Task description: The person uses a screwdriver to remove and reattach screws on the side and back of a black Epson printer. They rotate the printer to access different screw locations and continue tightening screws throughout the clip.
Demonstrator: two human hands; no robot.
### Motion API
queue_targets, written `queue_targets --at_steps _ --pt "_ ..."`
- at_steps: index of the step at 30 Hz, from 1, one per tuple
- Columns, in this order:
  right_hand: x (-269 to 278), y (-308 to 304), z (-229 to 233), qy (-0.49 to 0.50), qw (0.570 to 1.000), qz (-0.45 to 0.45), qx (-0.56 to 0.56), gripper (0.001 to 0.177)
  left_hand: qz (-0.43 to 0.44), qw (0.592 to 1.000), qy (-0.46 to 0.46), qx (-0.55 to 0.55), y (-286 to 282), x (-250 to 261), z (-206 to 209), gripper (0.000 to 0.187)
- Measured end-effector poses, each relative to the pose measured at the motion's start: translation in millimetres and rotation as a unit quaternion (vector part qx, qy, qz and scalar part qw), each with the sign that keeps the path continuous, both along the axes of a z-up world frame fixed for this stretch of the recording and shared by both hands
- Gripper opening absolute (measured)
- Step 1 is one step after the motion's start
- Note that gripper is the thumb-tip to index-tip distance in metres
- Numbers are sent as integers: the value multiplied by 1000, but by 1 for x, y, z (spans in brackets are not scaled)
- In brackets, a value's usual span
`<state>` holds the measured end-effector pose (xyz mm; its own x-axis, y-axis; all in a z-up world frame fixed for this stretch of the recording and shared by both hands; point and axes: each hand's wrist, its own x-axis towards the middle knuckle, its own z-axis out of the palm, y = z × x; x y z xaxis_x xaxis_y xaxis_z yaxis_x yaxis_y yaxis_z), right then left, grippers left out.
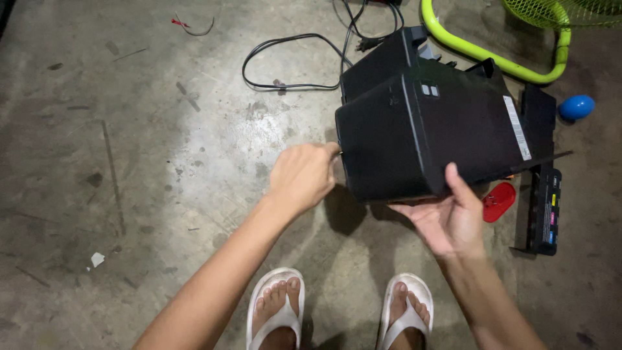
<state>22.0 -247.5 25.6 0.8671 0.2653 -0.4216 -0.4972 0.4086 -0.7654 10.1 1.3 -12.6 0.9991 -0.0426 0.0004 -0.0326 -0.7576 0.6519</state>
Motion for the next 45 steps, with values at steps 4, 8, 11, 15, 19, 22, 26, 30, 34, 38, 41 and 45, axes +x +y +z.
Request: queue_targets --at_steps 4,8,11,15,19,22,26,30,34,38,41,45 --pt "-2 -30 -39 -84 995 49 15 33 72 988 65 -117 4 8 -3 27" --pt "-3 -64 -86 -89 975 26 -203 30 84 980 82 -163 4 6 -12 24" --pt "-11 -58 -113 -267 887 -1 -378 30 92 978 89 -167 3 7 -17 23" --pt "-30 -31 -122 -218 853 -120 -459 47 98 975 71 -186 1 4 -22 23" --pt "-30 -19 -104 -272 886 -89 -364 39 109 972 93 -184 0 3 -24 23" --pt "-29 -16 -90 -297 873 -86 -378 39 114 976 82 -165 -4 1 -22 22" --pt "-27 -11 -76 -326 852 -89 -399 42 116 979 55 -159 -5 -1 -15 22" --pt "-22 -11 -63 -312 848 -80 -421 43 104 987 66 -107 -11 -7 -9 27" --pt "-20 -6 -57 -307 860 -77 -400 46 99 992 54 -59 -15 -12 -10 32" --pt "-21 -3 -55 -271 844 -64 -458 46 121 987 41 -99 -12 -18 -11 40" --pt "-19 -1 -56 -299 855 -71 -418 47 148 974 62 -161 -9 -22 -13 34" --pt "-19 -3 -59 -295 857 -76 -415 46 170 959 119 -190 -10 -21 -14 30"
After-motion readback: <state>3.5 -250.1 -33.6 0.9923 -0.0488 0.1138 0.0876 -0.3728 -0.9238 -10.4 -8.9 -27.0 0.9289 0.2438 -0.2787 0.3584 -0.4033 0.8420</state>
